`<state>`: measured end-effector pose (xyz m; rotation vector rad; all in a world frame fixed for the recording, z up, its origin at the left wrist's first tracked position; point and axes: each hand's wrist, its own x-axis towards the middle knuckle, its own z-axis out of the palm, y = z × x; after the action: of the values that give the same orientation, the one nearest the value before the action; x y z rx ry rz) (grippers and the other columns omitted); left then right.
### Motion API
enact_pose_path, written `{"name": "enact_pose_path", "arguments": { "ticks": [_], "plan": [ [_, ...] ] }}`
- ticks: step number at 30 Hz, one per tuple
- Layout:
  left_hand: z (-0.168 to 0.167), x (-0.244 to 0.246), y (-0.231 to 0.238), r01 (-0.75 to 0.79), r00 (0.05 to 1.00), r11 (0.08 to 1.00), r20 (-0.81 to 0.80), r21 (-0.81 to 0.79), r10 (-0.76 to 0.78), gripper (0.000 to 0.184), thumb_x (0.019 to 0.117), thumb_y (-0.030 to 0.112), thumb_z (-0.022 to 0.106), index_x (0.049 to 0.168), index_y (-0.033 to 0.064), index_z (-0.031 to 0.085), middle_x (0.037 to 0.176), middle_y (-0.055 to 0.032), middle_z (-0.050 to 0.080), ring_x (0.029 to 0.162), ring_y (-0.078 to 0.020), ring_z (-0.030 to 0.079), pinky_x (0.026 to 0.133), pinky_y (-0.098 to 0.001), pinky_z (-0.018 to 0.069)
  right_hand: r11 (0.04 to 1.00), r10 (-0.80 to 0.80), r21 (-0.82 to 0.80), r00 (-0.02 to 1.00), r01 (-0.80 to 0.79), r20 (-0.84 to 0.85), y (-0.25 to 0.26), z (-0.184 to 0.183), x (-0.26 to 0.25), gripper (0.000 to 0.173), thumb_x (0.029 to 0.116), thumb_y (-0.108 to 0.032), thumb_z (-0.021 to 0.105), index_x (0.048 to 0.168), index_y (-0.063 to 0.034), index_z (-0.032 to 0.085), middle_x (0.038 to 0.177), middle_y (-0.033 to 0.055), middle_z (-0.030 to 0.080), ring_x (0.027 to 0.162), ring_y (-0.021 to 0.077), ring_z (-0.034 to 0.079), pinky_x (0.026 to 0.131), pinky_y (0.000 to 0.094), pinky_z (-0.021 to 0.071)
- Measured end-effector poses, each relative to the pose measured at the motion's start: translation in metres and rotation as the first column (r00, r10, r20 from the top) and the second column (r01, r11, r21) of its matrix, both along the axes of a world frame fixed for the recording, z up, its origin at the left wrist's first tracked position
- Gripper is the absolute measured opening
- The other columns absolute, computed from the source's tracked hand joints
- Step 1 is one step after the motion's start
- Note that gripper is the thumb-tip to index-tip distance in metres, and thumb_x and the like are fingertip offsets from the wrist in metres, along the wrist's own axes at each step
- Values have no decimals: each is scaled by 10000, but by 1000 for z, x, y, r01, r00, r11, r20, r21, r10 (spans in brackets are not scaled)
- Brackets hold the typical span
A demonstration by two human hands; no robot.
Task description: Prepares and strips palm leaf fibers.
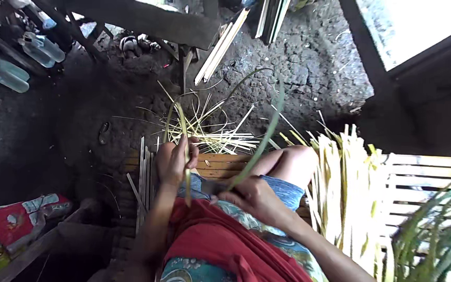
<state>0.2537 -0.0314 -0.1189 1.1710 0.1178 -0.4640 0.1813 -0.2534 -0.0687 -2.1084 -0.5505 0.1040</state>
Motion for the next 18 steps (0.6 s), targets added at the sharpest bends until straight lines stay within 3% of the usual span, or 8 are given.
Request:
{"name": "enact_pose_path", "arguments": {
  "ticks": [2,5,8,10,11,13,15,18],
  "plan": [
    [-10,-5,40,185,982,910,-35,370,-186,461,1122,360,293,1425,111,535,802,8,681,481,-12,496,457,-163,437,996,2,83,950,25,-312,-13,4,26,313,1034,-318,587,947,-33,684,704,-19,609,613,18,576,603,216,513],
    [-29,-70,119,505,863,709,-270,492,-427,415,1068,215,468,1416,0,533,1038,-45,733,764,-82,675,717,-282,580,954,107,291,828,70,-550,-29,0,53,205,1073,-160,495,1022,-36,651,762,-30,680,612,20,637,596,189,560],
    [11,-153,143,688,715,488,-616,538,-329,256,1046,87,512,1200,-71,642,991,-109,693,866,-121,631,836,-313,525,871,264,486,771,68,-580,-34,-5,61,231,1076,-121,432,1000,-47,637,744,-19,693,614,36,650,595,180,561],
    [53,-175,132,855,506,269,-826,443,-248,342,1089,104,441,1317,-102,591,1276,-251,639,1175,-300,604,1052,-431,430,849,320,527,760,34,-566,-34,-8,64,223,1071,-133,453,986,-53,643,713,-14,685,595,39,646,584,178,555],
    [62,-181,130,904,419,185,-883,385,-211,361,1094,103,433,1373,-93,553,1384,-272,579,1302,-350,544,1122,-464,366,836,356,549,755,6,-551,-33,-10,66,216,1067,-138,469,985,-55,651,715,-16,689,599,39,649,589,181,557],
    [38,-189,151,903,430,85,-875,422,-222,408,1034,92,571,1407,-71,540,1397,-315,559,1336,-445,518,1135,-569,353,787,450,616,723,-43,-525,-31,-12,68,207,1068,-150,477,993,-66,651,740,-19,693,611,33,646,598,177,556],
    [-11,-174,178,768,636,150,-714,622,-294,574,929,112,739,1436,-43,520,1379,-310,570,1296,-456,551,1107,-599,423,742,518,666,695,-76,-498,-29,-14,67,194,1064,-170,498,1003,-70,653,716,-21,680,594,26,636,579,169,546],
    [-4,-81,122,359,913,487,-191,796,-360,584,993,149,628,1486,-89,424,1478,-279,498,1375,-364,500,1150,-483,402,657,639,743,619,-131,-456,-26,-15,64,202,1053,-218,541,1011,-75,678,705,-44,673,571,6,617,545,156,526]
  ]
}}
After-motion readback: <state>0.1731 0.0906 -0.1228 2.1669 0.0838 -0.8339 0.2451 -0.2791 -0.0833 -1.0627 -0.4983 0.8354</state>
